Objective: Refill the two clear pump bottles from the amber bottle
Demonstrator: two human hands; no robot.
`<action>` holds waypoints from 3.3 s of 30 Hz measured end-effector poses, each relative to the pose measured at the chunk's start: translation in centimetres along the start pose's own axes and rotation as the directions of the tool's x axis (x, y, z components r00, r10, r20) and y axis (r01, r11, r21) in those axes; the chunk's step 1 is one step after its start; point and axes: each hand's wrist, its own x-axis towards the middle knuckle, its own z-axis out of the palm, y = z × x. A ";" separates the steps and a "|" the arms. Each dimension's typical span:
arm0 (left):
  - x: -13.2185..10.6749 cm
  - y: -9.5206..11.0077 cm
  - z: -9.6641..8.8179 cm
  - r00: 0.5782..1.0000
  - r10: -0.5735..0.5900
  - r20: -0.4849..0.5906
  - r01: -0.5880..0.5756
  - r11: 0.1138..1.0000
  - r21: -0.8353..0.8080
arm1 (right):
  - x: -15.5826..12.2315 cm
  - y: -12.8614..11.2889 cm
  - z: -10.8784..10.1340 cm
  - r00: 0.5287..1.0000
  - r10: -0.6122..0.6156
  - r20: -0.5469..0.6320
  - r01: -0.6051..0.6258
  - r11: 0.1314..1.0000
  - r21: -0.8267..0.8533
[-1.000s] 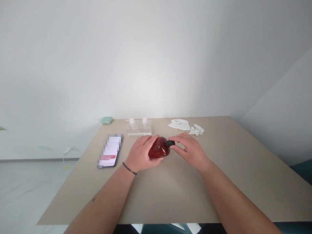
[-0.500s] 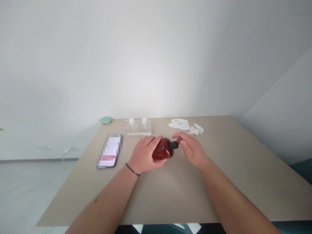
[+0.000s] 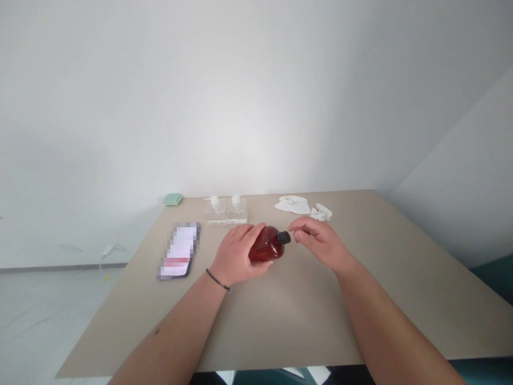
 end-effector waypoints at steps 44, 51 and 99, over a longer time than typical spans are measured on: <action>-1.0 0.7 0.5 0.961 -0.228 -0.154 0.179 0.943 -0.281 | 1.8 6.9 -0.7 0.813 0.261 -0.520 -0.559 0.601 -0.571; -0.9 0.5 1.7 0.798 -0.570 0.197 0.285 0.069 -0.956 | 2.5 11.0 -1.3 0.797 0.400 -0.452 -0.596 0.638 -0.488; -0.1 1.7 -0.9 0.715 0.161 0.680 0.699 -0.151 -0.699 | -0.5 -2.9 3.7 0.947 -0.031 0.321 -0.194 0.741 0.643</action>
